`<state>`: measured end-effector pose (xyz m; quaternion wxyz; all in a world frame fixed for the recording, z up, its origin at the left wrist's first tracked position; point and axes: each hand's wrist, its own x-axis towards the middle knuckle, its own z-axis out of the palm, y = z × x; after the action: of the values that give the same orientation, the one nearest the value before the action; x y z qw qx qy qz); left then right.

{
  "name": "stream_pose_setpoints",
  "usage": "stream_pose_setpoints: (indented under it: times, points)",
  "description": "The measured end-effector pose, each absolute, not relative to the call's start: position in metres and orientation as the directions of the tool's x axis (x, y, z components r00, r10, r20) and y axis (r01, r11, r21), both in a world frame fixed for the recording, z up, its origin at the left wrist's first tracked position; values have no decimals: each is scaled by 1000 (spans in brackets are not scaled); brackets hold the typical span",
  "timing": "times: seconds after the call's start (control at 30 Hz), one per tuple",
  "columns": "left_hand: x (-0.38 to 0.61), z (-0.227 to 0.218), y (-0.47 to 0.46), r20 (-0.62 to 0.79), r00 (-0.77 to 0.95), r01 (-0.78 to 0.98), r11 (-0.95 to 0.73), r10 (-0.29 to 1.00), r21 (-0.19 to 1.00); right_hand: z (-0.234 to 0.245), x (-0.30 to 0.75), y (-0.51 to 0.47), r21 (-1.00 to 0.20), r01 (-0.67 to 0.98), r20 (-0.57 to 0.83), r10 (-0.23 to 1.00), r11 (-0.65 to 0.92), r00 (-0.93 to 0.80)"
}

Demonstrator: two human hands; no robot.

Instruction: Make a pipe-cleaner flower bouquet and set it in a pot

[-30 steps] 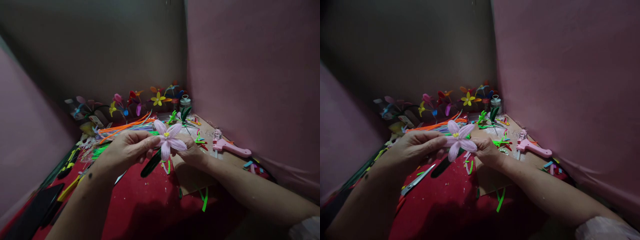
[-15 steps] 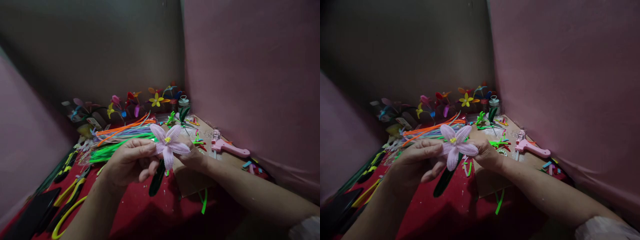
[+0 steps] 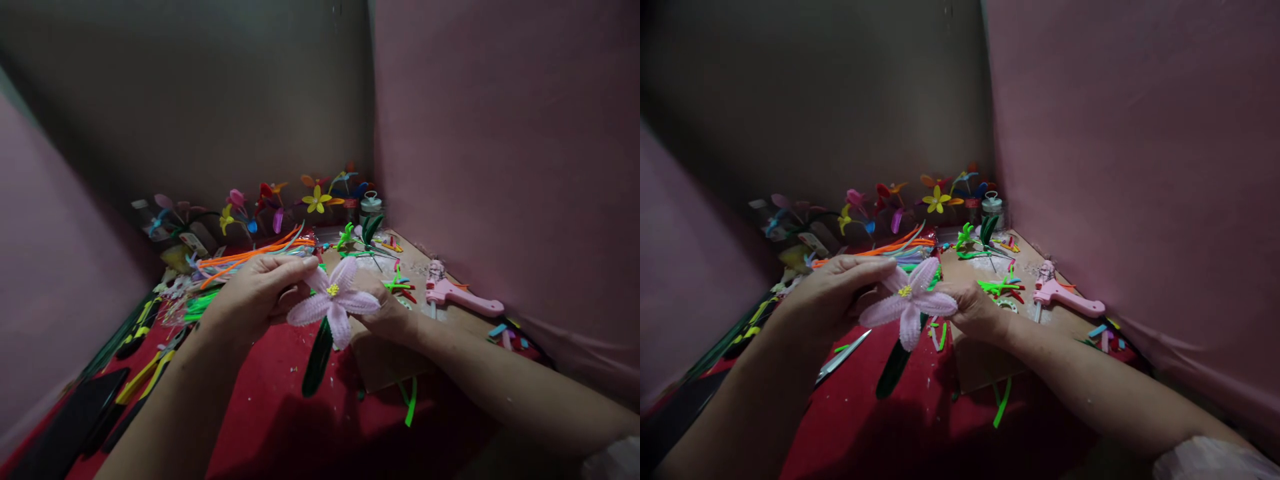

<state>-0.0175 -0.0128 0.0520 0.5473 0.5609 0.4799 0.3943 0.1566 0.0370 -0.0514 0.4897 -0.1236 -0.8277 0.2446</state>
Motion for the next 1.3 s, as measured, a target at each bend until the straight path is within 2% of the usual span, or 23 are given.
stream_pose_setpoints:
  times: [0.23, 0.37, 0.57, 0.77, 0.9, 1.1, 1.3]
  points:
    - [-13, 46, -17, -62, 295, -4, 66, 953, 998, -47, 158, 34, -549, -34, 728, 458, 835, -510]
    - [-15, 43, -15, -28, 358, -43, 47, 933, 998, -53, 157, 35, -563, -43, 743, 483, 825, -462]
    - [-26, 51, -14, 48, 248, 58, -65, 967, 996, -62, 155, 40, -569, -42, 723, 475, 822, -502]
    - [-25, 67, -14, 1, 221, 282, -65, 975, 957, -59, 153, 37, -587, -81, 724, 478, 805, -498]
    - [-20, 67, -13, -10, 257, 351, -83, 966, 933, -55, 153, 36, -602, -86, 697, 470, 794, -541]
    - [-17, 64, -12, -101, 334, 374, -33, 937, 927, -52, 156, 37, -553, -45, 682, 421, 832, -597]
    - [-13, 64, -16, -183, 377, 306, 64, 908, 950, -54, 157, 40, -496, -37, 691, 368, 867, -622]
